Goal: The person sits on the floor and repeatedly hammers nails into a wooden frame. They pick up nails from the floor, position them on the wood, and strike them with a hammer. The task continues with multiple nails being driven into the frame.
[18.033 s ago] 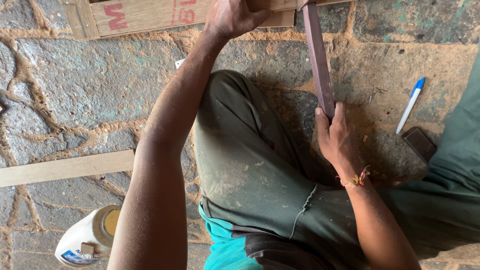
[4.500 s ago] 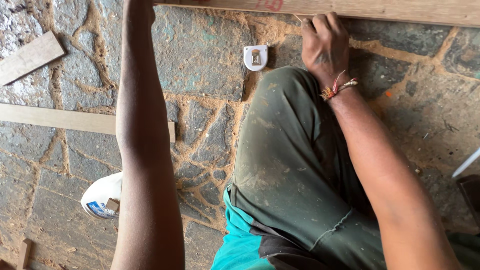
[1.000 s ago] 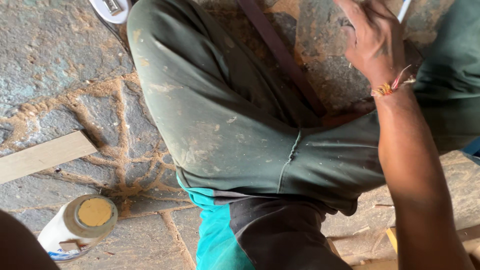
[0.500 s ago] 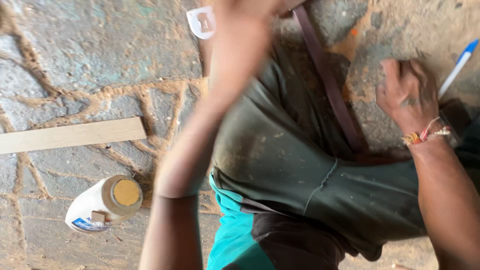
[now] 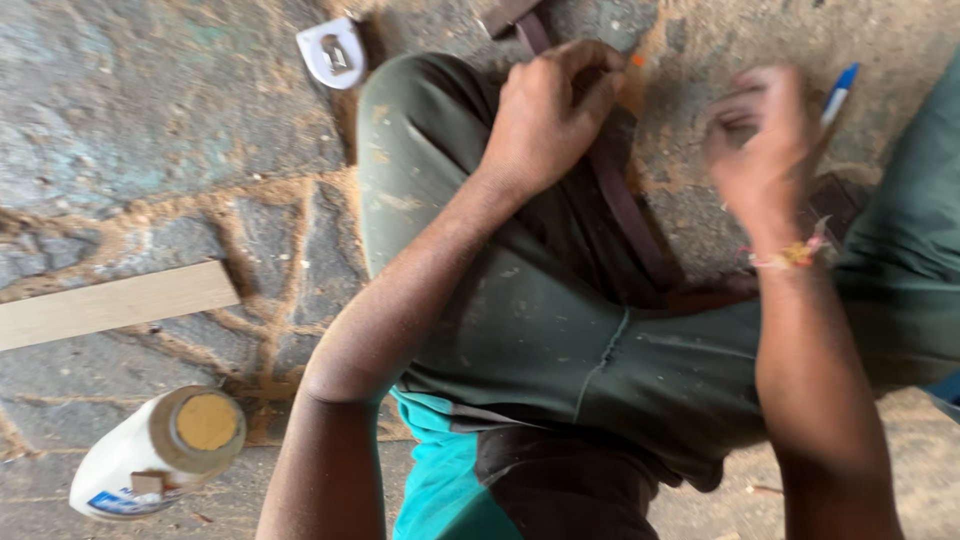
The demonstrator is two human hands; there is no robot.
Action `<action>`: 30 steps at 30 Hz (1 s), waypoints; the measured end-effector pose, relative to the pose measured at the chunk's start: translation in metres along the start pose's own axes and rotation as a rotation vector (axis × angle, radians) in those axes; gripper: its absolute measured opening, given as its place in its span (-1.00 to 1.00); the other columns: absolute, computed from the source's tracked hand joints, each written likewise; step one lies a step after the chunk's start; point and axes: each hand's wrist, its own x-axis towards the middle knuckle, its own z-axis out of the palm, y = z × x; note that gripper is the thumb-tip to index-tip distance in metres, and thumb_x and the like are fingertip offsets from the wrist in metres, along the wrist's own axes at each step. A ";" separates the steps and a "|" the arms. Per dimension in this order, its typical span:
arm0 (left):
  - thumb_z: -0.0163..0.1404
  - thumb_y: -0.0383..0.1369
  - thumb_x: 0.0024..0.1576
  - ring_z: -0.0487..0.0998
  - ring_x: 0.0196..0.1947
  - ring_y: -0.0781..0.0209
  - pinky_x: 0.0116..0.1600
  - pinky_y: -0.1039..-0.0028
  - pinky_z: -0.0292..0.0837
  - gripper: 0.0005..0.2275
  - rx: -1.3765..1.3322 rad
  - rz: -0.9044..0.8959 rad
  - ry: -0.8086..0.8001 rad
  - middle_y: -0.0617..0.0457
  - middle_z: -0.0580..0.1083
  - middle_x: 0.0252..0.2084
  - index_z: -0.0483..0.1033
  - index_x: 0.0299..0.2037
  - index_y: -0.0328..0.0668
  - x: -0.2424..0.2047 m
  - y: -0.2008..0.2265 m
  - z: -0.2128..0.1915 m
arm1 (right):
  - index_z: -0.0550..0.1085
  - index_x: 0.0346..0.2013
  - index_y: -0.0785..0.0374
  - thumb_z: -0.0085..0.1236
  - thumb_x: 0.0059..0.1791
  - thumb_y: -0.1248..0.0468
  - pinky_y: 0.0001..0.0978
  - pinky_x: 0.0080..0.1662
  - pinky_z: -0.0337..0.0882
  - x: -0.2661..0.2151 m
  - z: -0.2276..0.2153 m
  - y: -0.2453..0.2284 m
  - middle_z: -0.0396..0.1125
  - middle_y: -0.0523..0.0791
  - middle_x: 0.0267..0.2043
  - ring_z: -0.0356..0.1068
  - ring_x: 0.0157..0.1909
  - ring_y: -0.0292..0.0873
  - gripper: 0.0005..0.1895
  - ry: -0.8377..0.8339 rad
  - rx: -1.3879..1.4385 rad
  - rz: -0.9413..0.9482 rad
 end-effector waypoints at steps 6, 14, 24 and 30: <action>0.13 -0.36 0.21 0.74 -0.33 0.24 -0.19 0.42 0.66 -0.84 0.045 0.022 -0.047 -0.01 0.65 -0.32 0.60 -0.08 -0.25 0.002 0.003 0.005 | 0.35 0.08 0.44 0.27 -0.04 0.57 -0.19 -0.28 0.51 -0.017 0.002 -0.007 0.47 0.15 -0.15 0.53 -0.27 0.11 -0.58 -0.166 -0.181 0.066; 0.15 -0.37 0.15 0.72 -0.24 0.02 -0.13 0.28 0.63 -0.86 0.104 0.085 0.015 -0.08 0.64 -0.27 0.60 -0.14 -0.21 0.001 0.008 0.005 | 0.40 -0.11 0.32 0.26 -0.08 0.49 -0.06 -0.16 0.44 -0.010 0.009 -0.007 0.40 0.09 -0.21 0.47 -0.17 0.17 -0.71 -0.171 -0.494 -0.239; 0.22 -0.43 0.13 0.72 -0.27 0.26 -0.14 0.44 0.66 -0.81 -0.250 -0.015 -0.240 0.02 0.68 -0.28 0.65 -0.07 -0.24 0.002 -0.004 0.012 | 0.12 0.00 0.32 0.05 0.10 0.71 -0.51 -0.07 0.41 0.008 0.041 -0.022 0.20 -0.10 -0.17 0.31 -0.20 -0.28 -0.61 0.102 0.887 0.158; 0.21 -0.52 0.18 0.65 -0.29 0.31 -0.11 0.45 0.65 -0.81 -0.764 -0.285 -0.222 -0.04 0.65 -0.22 0.62 -0.03 -0.44 0.008 -0.009 -0.002 | 0.12 0.00 0.31 0.27 0.14 0.64 -0.45 -0.03 0.48 0.033 0.034 -0.070 0.24 -0.08 -0.15 0.39 -0.14 -0.23 -0.53 0.165 1.078 0.168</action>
